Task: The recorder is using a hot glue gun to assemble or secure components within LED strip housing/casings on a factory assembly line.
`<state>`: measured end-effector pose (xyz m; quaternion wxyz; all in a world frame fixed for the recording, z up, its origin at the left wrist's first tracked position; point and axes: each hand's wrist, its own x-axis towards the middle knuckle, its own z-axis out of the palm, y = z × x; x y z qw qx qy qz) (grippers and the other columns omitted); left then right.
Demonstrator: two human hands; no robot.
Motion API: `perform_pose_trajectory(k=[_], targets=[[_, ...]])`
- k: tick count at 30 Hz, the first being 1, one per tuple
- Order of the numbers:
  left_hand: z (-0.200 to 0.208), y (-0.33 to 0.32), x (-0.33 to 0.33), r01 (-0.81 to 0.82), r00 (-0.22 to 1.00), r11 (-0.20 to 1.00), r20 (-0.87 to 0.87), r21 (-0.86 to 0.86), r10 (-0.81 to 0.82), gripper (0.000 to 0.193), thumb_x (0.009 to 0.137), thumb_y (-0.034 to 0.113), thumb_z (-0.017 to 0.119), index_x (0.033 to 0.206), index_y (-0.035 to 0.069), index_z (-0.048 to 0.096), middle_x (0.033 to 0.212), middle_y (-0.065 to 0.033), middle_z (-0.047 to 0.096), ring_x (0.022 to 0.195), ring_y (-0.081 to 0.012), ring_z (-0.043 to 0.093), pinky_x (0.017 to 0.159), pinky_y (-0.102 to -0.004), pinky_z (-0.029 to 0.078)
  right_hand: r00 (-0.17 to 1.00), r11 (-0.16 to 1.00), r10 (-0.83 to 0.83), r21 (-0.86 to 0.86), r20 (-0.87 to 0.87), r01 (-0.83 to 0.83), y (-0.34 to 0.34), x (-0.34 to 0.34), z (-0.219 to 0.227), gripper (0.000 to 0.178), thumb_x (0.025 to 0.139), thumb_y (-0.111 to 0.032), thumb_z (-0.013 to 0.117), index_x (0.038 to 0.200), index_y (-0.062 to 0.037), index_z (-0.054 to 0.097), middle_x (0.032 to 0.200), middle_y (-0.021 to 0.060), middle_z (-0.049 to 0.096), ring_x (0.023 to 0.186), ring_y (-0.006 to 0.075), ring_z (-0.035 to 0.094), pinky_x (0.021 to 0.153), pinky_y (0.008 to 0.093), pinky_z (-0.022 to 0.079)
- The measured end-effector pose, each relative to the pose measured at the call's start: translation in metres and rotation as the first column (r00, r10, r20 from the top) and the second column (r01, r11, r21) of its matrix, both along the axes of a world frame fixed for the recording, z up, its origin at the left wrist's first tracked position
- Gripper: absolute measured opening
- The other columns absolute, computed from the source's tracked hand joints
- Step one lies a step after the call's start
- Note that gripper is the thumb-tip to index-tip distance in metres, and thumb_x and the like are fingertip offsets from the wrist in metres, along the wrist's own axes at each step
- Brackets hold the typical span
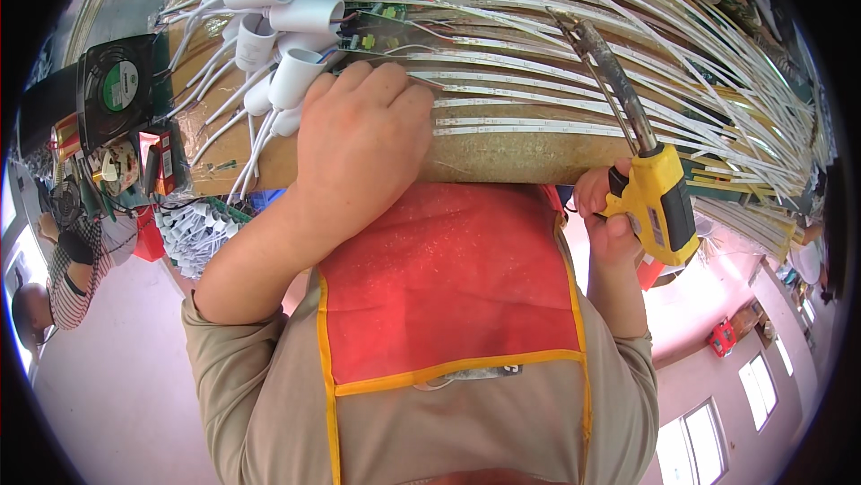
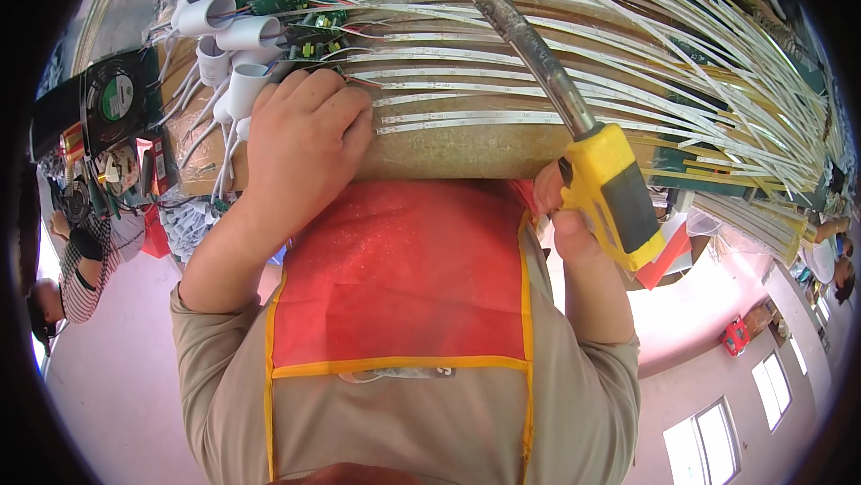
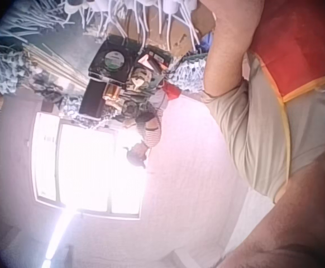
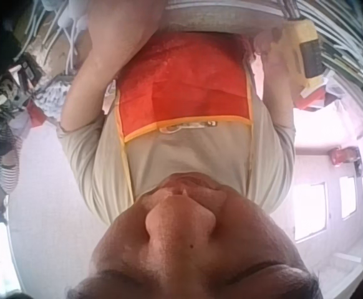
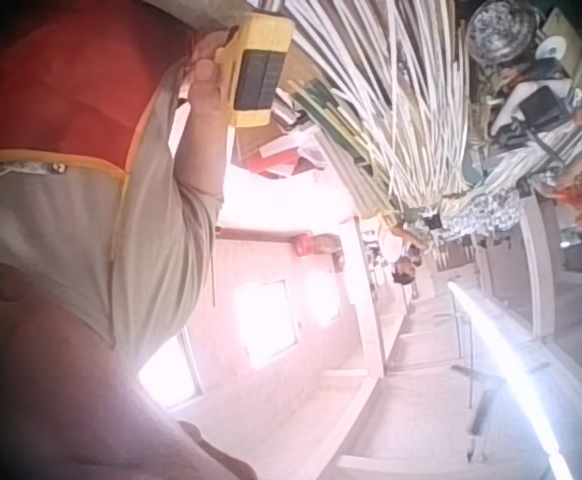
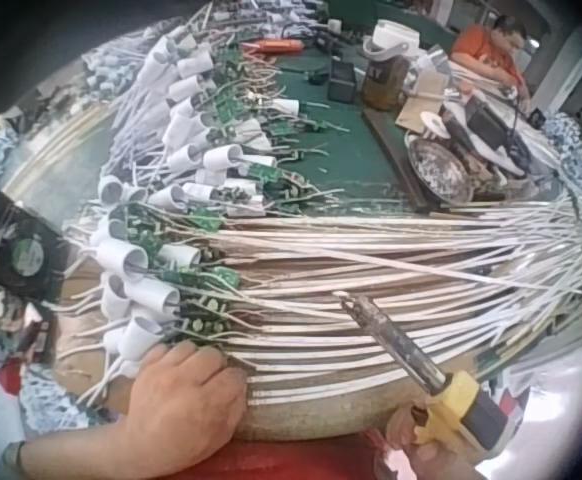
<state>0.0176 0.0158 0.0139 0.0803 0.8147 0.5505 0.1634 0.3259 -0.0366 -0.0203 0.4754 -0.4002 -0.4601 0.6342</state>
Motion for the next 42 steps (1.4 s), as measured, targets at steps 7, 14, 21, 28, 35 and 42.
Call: perform_pose_trajectory(k=[7, 14, 21, 28, 35, 42], targets=[[-0.002, -0.001, 0.0, -0.002, 1.0, 1.0, 0.007, 0.013, 0.002, 0.008, 0.076, 0.01, 0.074, 0.082, 0.013, 0.069, 0.081, -0.0009, 0.059, 0.079, -0.0238, 0.06, 0.071, -0.039, 0.046, 0.999, 0.999, -0.031, 0.023, -0.033, 0.032, 0.001, 0.001, -0.008, 0.074, 0.089, -0.048, 0.077, 0.142, -0.0065, 0.047, 0.079, 0.0024, 0.05, 0.067, 0.0164, 0.049, 0.06, 0.0325, 0.042], [-0.003, -0.002, 0.0, -0.008, 1.0, 1.0, 0.016, 0.029, 0.008, 0.009, 0.077, 0.01, 0.075, 0.083, 0.013, 0.069, 0.082, -0.0008, 0.059, 0.08, -0.0235, 0.061, 0.072, -0.039, 0.046, 0.998, 0.998, -0.042, 0.05, -0.046, 0.044, 0.001, 0.0, -0.009, 0.072, 0.09, -0.047, 0.076, 0.141, -0.0066, 0.047, 0.079, 0.0027, 0.05, 0.067, 0.0165, 0.049, 0.059, 0.0324, 0.043], [-0.002, -0.003, 0.001, -0.01, 1.0, 0.999, -0.003, 0.037, 0.01, 0.009, 0.077, 0.01, 0.075, 0.084, 0.014, 0.069, 0.082, -0.0007, 0.059, 0.08, -0.0234, 0.06, 0.071, -0.0389, 0.045, 0.997, 0.997, -0.055, 0.049, -0.061, 0.058, 0.001, -0.001, -0.01, 0.071, 0.089, -0.045, 0.078, 0.141, -0.0068, 0.048, 0.079, 0.0029, 0.051, 0.067, 0.0167, 0.049, 0.059, 0.0326, 0.043], [-0.003, -0.006, -0.001, -0.008, 0.999, 0.999, -0.04, 0.032, 0.009, 0.01, 0.078, 0.011, 0.076, 0.087, 0.014, 0.07, 0.084, -0.0009, 0.061, 0.081, -0.0229, 0.061, 0.072, -0.0381, 0.045, 0.996, 0.998, -0.05, 0.043, -0.074, 0.053, 0.001, -0.001, -0.01, 0.072, 0.088, -0.045, 0.078, 0.141, -0.0068, 0.048, 0.08, 0.0031, 0.052, 0.068, 0.0168, 0.05, 0.06, 0.0324, 0.044], [0.021, -0.035, -0.018, 0.13, 0.978, 0.989, 0.153, 0.067, -0.139, 0.022, 0.081, 0.008, 0.079, 0.102, 0.009, 0.073, 0.099, -0.0088, 0.07, 0.087, -0.0273, 0.067, 0.074, -0.0381, 0.051, 0.997, 0.997, -0.045, 0.054, -0.064, 0.048, 0.001, 0.001, -0.01, 0.073, 0.089, -0.047, 0.078, 0.141, -0.0068, 0.047, 0.079, 0.003, 0.052, 0.068, 0.0169, 0.05, 0.06, 0.0329, 0.044], [0.024, -0.056, -0.023, 0.041, 0.993, 0.989, 0.111, -0.145, -0.025, 0.027, 0.082, 0.005, 0.078, 0.108, 0.004, 0.071, 0.104, -0.0113, 0.07, 0.089, -0.0313, 0.067, 0.074, -0.0405, 0.052, 0.996, 0.997, -0.047, 0.06, -0.078, 0.052, 0.001, 0.001, -0.014, 0.073, 0.089, -0.047, 0.078, 0.141, -0.0064, 0.047, 0.079, 0.0028, 0.052, 0.067, 0.0168, 0.05, 0.059, 0.033, 0.044]])
